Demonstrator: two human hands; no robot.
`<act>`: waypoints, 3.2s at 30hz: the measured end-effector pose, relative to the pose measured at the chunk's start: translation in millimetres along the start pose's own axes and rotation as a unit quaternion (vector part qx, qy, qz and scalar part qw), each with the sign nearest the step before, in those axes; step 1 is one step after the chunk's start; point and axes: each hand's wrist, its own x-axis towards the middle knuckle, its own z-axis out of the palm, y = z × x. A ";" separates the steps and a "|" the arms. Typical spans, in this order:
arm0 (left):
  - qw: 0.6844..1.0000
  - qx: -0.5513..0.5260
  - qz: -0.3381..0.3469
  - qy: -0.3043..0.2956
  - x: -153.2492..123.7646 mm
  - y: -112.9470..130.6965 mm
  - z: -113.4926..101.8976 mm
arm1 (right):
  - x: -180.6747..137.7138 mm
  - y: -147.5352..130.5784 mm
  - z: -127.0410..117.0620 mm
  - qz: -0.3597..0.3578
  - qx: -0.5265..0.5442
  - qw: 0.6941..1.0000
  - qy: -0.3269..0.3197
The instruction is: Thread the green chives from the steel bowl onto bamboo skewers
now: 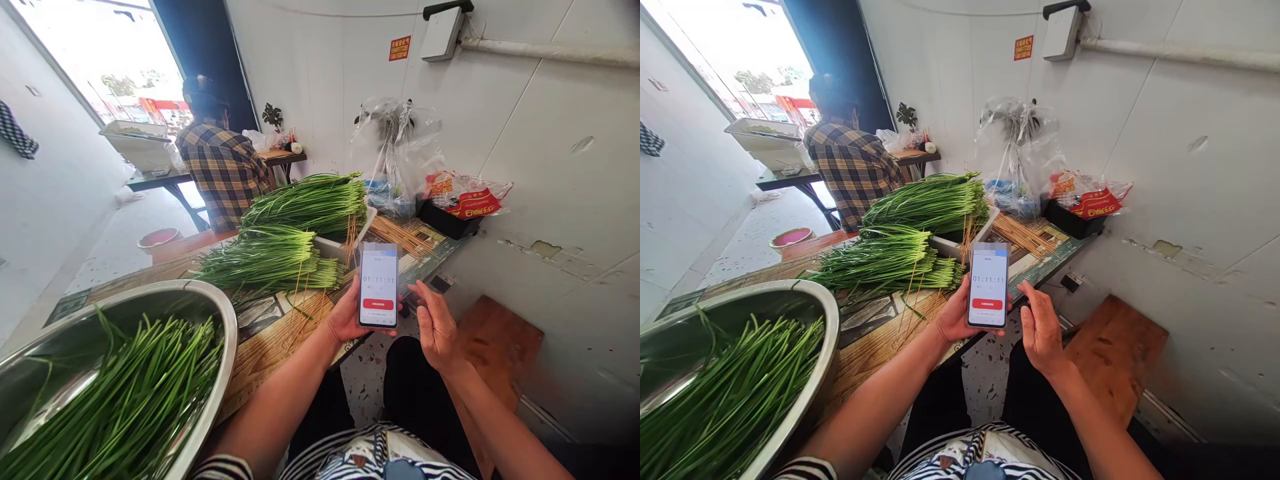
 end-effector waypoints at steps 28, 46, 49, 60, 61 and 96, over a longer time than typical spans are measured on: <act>1.000 -0.007 0.001 0.009 -2.6 -0.7 -4.2 | -4.5 0.1 3.1 0.026 0.004 1.000 -0.011; 1.000 0.014 -0.002 -0.003 -1.7 -0.3 -7.8 | -9.4 -10.1 10.2 0.066 0.020 0.997 -0.044; 1.000 0.025 -0.008 -0.006 -1.7 0.0 -8.9 | -9.5 -17.5 13.1 0.079 0.011 0.996 -0.047; 0.999 0.012 0.010 0.033 -2.3 -2.4 -13.0 | -15.7 -35.0 38.9 0.175 -0.014 0.982 -0.074; 0.999 0.011 0.013 0.037 -2.8 -2.3 -12.5 | -15.2 -36.2 39.9 0.177 -0.016 0.981 -0.073; 0.986 0.047 0.100 0.123 -7.0 -6.6 -15.2 | 0.9 -51.5 83.7 0.302 -0.020 0.953 0.016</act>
